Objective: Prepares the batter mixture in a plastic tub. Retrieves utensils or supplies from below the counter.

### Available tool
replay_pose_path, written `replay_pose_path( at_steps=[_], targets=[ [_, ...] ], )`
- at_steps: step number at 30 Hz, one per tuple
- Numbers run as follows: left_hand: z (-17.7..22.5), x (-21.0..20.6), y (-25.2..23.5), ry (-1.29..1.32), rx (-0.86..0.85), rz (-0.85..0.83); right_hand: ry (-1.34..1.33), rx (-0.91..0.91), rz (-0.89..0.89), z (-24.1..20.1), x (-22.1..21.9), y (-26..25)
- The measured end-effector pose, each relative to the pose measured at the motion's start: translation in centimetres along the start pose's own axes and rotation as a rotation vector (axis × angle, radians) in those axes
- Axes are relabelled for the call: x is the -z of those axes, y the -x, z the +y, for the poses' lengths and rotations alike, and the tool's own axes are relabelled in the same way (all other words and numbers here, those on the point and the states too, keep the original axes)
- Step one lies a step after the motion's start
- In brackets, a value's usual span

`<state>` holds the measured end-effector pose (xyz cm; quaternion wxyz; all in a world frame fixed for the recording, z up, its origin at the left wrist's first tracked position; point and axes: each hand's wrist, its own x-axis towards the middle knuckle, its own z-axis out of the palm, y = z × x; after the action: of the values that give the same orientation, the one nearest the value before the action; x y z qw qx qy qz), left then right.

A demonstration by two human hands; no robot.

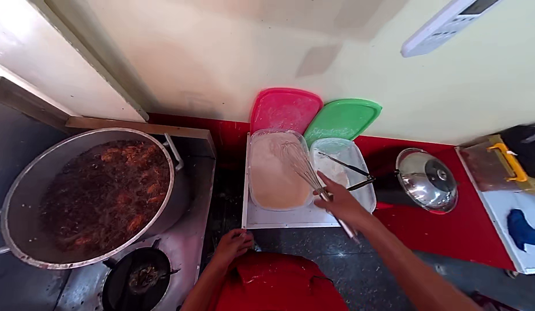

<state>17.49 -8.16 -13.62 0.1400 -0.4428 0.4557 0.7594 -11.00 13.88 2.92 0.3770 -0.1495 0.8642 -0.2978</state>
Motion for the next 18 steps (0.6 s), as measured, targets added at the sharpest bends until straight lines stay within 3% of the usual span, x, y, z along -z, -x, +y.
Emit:
replay_pose_path(
  at_steps=[2,6,11,18],
  targets=[
    [-0.4,0.3,0.0,-0.012,-0.001,0.023,-0.085,0.002,0.010,3.7,-2.4,2.0],
    [-1.0,-1.2,0.4,-0.036,-0.007,0.050,0.085,-0.003,0.160,9.6,-8.0,3.1],
    [-3.2,-3.8,2.0,-0.074,-0.032,0.098,-0.048,0.063,0.150,8.1,-7.8,4.1],
    [-9.6,-7.5,6.8,0.035,-0.131,0.267,-0.054,0.030,-0.012,12.0,-7.9,2.7]
  ],
)
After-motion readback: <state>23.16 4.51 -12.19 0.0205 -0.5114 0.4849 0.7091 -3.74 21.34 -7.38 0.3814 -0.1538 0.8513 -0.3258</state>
